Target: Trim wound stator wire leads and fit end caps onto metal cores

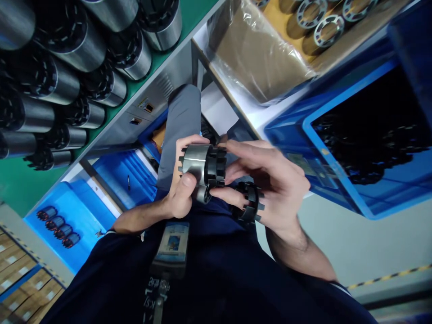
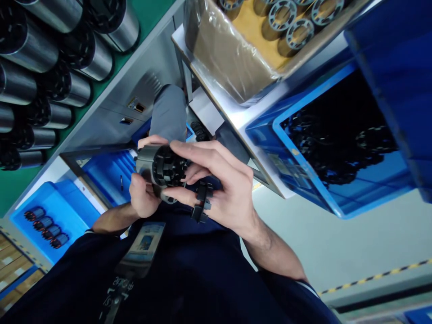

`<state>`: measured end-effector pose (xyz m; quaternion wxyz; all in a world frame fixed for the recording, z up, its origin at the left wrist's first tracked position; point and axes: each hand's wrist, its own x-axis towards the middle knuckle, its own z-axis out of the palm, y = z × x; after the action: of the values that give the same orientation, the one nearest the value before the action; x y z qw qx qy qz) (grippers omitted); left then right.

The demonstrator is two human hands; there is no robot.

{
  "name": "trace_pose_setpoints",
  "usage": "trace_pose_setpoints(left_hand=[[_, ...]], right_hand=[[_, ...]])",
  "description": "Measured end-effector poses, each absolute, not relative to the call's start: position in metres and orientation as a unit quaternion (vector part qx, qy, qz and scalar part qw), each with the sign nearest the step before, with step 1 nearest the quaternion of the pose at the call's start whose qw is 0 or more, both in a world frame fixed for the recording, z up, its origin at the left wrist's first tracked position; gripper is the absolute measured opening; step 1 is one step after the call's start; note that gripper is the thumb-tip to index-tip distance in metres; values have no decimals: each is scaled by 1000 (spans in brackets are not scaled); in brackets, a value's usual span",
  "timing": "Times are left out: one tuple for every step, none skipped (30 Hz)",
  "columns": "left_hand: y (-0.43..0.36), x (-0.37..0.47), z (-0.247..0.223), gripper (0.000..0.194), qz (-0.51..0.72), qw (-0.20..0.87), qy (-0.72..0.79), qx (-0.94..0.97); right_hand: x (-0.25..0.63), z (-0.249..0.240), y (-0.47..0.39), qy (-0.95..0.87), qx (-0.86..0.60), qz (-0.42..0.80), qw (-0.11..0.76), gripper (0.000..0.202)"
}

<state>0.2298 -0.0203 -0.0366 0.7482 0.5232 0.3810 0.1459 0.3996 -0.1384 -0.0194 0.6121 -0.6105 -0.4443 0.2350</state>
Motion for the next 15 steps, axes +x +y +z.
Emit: trace_pose_setpoints(left_hand=[[-21, 232, -36, 88, 175, 743, 369, 530], [-23, 234, -35, 79, 198, 737, 362, 535], [-24, 236, -36, 74, 211, 731, 361, 539], [-25, 237, -36, 72, 214, 726, 366, 541], [-26, 237, -37, 74, 211, 721, 371, 545], [-26, 236, -38, 78, 206, 718, 373, 551], [-27, 236, -39, 81, 203, 716, 371, 556], [-27, 235, -41, 83, 203, 717, 365, 559], [-28, 234, -43, 83, 205, 719, 357, 560], [-28, 234, -46, 82, 210, 723, 348, 559], [-27, 234, -50, 79, 217, 725, 338, 559], [-26, 234, -55, 76, 231, 728, 318, 562], [-25, 235, -62, 76, 249, 729, 287, 569], [-23, 237, -69, 78, 268, 730, 253, 576], [-20, 238, -77, 82, 285, 729, 217, 584]], right_hand=[[399, -20, -138, -448, -614, 227, 609, 83], [399, -20, -137, -452, -617, 218, 606, 81], [398, -20, -136, -453, -621, 210, 604, 78], [398, -21, -136, -452, -624, 207, 603, 76], [398, -22, -136, -450, -625, 206, 604, 75], [399, -22, -137, -450, -621, 211, 607, 76], [399, -23, -137, -451, -614, 219, 610, 78], [399, -24, -138, -453, -606, 230, 612, 81], [399, -24, -139, -453, -600, 239, 615, 83], [398, -24, -140, -450, -595, 245, 619, 85], [398, -23, -141, -444, -595, 247, 623, 86], [398, -22, -143, -434, -598, 248, 626, 85], [398, -20, -145, -424, -603, 250, 628, 85], [398, -19, -146, -415, -606, 253, 629, 84], [398, -18, -148, -409, -609, 258, 629, 84]])
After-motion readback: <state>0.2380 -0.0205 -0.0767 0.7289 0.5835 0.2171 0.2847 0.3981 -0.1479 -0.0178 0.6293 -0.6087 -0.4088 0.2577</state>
